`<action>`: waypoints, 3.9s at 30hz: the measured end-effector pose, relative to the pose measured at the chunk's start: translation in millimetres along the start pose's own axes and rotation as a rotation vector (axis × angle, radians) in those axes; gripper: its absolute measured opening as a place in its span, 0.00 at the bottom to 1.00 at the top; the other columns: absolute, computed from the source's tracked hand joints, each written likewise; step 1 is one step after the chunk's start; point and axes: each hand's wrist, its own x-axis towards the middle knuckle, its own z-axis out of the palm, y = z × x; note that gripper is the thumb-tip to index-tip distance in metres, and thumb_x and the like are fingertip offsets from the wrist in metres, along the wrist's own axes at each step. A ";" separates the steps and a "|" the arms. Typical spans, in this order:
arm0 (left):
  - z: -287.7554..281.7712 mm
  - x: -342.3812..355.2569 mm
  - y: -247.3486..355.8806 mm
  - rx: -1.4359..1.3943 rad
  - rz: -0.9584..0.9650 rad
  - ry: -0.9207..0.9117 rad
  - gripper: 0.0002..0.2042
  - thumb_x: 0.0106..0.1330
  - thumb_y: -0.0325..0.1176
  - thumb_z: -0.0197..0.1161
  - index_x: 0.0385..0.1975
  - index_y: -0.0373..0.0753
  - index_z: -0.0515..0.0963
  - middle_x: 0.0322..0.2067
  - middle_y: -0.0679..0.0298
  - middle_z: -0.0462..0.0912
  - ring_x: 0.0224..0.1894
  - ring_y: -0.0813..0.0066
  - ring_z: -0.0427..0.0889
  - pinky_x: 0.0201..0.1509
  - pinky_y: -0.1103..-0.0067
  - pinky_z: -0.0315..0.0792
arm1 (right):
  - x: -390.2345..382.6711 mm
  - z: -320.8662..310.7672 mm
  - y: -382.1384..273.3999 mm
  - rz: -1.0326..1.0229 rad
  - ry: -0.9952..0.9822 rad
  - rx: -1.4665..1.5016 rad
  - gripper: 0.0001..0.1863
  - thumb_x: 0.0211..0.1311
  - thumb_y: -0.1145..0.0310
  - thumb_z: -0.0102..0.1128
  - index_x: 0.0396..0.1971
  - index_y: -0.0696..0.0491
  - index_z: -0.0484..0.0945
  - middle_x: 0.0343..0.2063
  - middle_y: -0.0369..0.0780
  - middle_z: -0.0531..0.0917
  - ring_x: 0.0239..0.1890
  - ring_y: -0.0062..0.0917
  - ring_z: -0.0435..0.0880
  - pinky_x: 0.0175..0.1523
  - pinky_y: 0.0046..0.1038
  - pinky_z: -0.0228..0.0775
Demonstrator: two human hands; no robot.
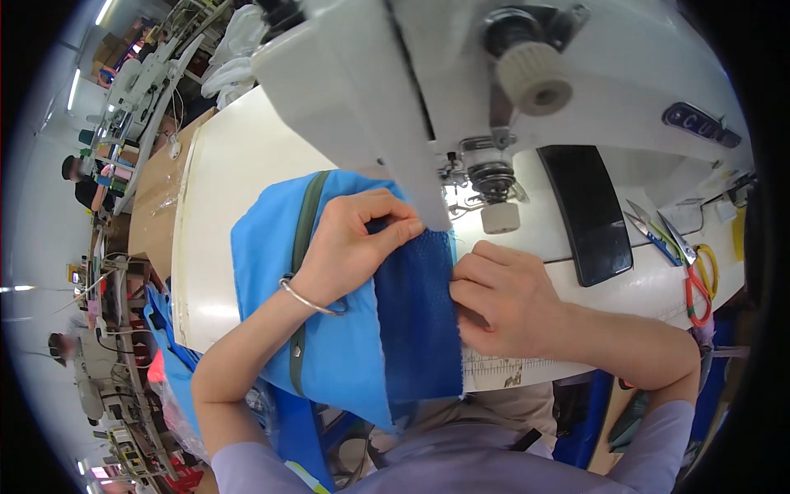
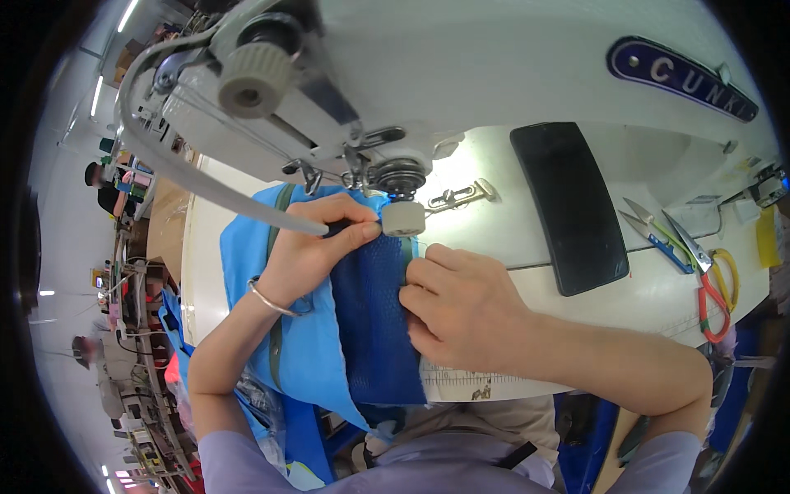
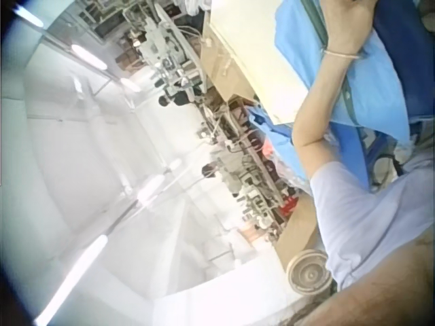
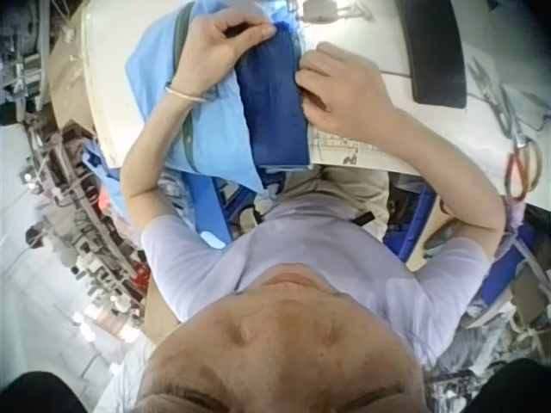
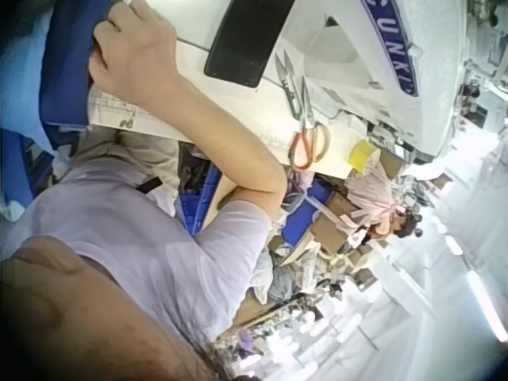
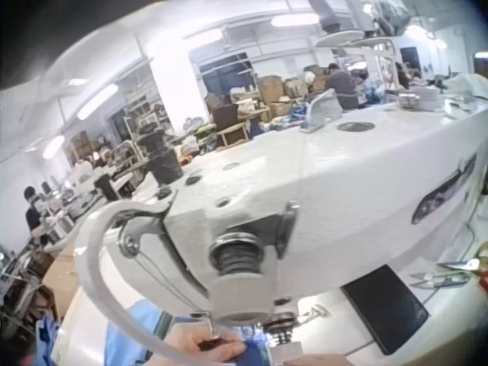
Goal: The person sews a blue and green fabric bag using an industrial sewing machine. They align the edges of the bag, guide the material through the machine to stitch seams, and periodically adjust the fabric to ensure proper alignment. The person also uses scissors to trim threads during the process.
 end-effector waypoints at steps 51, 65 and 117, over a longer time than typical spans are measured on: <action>27.7 4.1 -8.5 0.627 0.606 0.332 0.06 0.54 0.28 0.76 0.29 0.36 0.86 0.29 0.61 0.82 0.30 0.65 0.77 0.33 0.72 0.74 | -14.1 12.1 -19.2 -0.267 -0.078 -0.429 0.19 0.55 0.71 0.62 0.44 0.68 0.84 0.46 0.54 0.85 0.51 0.44 0.82 0.55 0.38 0.76; 22.7 -4.8 -10.8 0.674 0.646 0.194 0.10 0.56 0.26 0.72 0.38 0.36 0.84 0.37 0.61 0.84 0.36 0.62 0.84 0.36 0.71 0.79 | -2.3 -12.8 -9.5 -0.189 -0.275 -0.118 0.32 0.48 0.58 0.71 0.49 0.68 0.81 0.51 0.54 0.81 0.58 0.43 0.77 0.58 0.38 0.74; 13.7 14.6 -33.0 0.578 0.736 0.224 0.08 0.60 0.29 0.68 0.37 0.35 0.84 0.40 0.58 0.87 0.41 0.62 0.86 0.45 0.70 0.81 | 16.3 1.0 20.5 -0.228 -0.024 -0.433 0.14 0.49 0.75 0.68 0.39 0.55 0.83 0.44 0.38 0.85 0.46 0.26 0.86 0.37 0.25 0.79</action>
